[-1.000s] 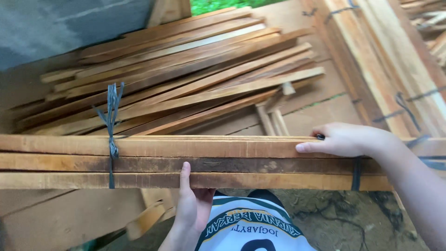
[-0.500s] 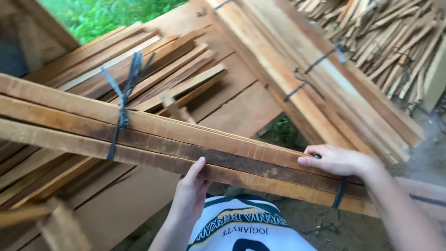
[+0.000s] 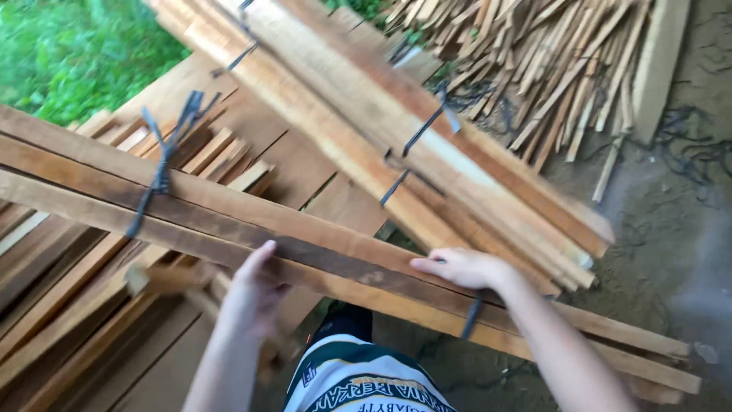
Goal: The person stacks long, thin wooden planks onto a wooden rack. They pick up planks from a pile and place them horizontally across the rack supports, arranging them one by one.
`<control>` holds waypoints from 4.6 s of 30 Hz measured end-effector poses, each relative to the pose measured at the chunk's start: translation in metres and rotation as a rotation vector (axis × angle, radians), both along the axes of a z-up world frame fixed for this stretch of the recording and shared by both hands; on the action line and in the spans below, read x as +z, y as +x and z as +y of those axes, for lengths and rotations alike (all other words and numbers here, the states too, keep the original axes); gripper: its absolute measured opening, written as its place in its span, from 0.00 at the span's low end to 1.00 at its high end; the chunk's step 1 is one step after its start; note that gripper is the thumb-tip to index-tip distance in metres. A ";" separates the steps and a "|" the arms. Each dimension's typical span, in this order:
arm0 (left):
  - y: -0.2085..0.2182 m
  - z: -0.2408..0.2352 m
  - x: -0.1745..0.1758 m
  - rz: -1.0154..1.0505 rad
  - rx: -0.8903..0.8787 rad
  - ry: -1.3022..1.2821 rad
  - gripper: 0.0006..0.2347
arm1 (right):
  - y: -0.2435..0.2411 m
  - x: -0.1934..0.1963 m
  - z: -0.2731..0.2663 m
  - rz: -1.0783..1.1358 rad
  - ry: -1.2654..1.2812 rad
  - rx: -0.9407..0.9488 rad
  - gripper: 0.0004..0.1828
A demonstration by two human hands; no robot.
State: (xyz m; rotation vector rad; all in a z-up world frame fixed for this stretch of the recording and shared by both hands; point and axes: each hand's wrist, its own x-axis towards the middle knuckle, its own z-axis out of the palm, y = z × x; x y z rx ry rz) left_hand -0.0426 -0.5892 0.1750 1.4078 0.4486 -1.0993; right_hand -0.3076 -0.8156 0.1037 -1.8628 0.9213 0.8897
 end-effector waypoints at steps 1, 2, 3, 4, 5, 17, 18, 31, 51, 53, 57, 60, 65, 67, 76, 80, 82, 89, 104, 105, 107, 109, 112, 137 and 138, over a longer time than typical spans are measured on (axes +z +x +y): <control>0.011 -0.015 0.002 -0.007 -0.027 -0.003 0.30 | 0.009 -0.005 -0.012 -0.050 0.018 0.025 0.42; 0.026 -0.031 0.003 -0.020 -0.055 -0.007 0.29 | 0.023 -0.012 -0.024 -0.106 0.034 0.051 0.44; 0.038 -0.052 0.005 -0.024 -0.066 -0.013 0.29 | 0.039 -0.006 -0.038 -0.111 0.028 0.040 0.44; 0.048 -0.068 0.009 -0.043 -0.068 0.005 0.33 | 0.052 0.003 -0.046 -0.087 0.039 0.002 0.44; 0.060 -0.084 0.014 -0.062 -0.070 0.023 0.39 | 0.066 0.012 -0.055 -0.064 0.051 -0.035 0.44; 0.252 -0.243 -0.168 -0.208 0.097 0.021 0.51 | 0.208 -0.055 -0.152 -0.084 -0.054 -0.202 0.60; 0.256 -0.254 -0.169 -0.205 0.096 0.017 0.51 | 0.213 -0.052 -0.155 -0.081 -0.059 -0.203 0.60; 0.323 -0.277 -0.280 -0.239 0.197 0.233 0.53 | 0.245 -0.081 -0.164 -0.073 -0.051 -0.217 0.58; 0.270 -0.256 -0.211 -0.670 -0.299 0.404 0.34 | 0.209 -0.125 -0.092 -0.426 -0.557 0.124 0.73; 0.247 -0.242 -0.241 -0.709 -0.072 0.171 0.25 | 0.208 -0.140 -0.085 -0.509 -0.799 0.130 0.78; 0.155 -0.246 -0.228 -0.213 0.137 -0.064 0.34 | 0.213 -0.145 -0.083 -0.504 -0.843 0.063 0.73; 0.136 -0.255 -0.256 -0.096 0.214 -0.072 0.43 | 0.217 -0.140 -0.087 -0.574 -0.827 -0.069 0.69; 0.162 -0.270 -0.270 -0.166 0.362 -0.233 0.32 | 0.211 -0.137 -0.091 -0.792 -0.810 -0.186 0.62; 0.165 -0.270 -0.269 -0.191 0.319 -0.228 0.35 | 0.212 -0.136 -0.090 -0.788 -0.802 -0.188 0.60; 0.137 -0.303 -0.192 -0.360 0.240 -0.004 0.36 | 0.214 -0.142 -0.089 -0.780 -0.868 -0.212 0.50; 0.132 -0.315 -0.174 -0.479 0.176 0.120 0.40 | 0.216 -0.155 -0.092 -0.789 -0.933 -0.153 0.48; 0.126 -0.312 -0.166 -0.469 0.192 0.054 0.39 | 0.215 -0.153 -0.092 -0.806 -0.934 -0.143 0.50; 0.058 -0.294 -0.147 -0.233 0.374 -0.106 0.44 | 0.215 -0.144 -0.091 -0.838 -0.955 -0.135 0.54; 0.045 -0.274 -0.255 -0.275 0.114 0.008 0.36 | 0.217 -0.153 -0.093 -0.865 -0.950 -0.120 0.50; 0.046 -0.269 -0.265 -0.279 0.101 0.020 0.35 | 0.217 -0.151 -0.091 -0.865 -0.944 -0.119 0.50; 0.049 -0.263 -0.286 -0.286 0.072 0.034 0.34 | 0.217 -0.145 -0.092 -0.856 -0.934 -0.128 0.50; 0.055 -0.261 -0.300 -0.304 0.045 0.042 0.33 | 0.218 -0.143 -0.093 -0.862 -0.938 -0.129 0.51; 0.057 -0.248 -0.323 -0.320 -0.001 0.064 0.31 | 0.218 -0.143 -0.091 -0.868 -0.934 -0.149 0.50; 0.069 -0.050 -0.202 -1.521 -0.433 0.177 0.17 | 0.166 -0.117 0.047 -0.961 -0.804 -0.159 0.34; 0.059 -0.037 -0.197 -1.521 -0.431 0.177 0.17 | 0.158 -0.117 0.060 -0.961 -0.804 -0.157 0.34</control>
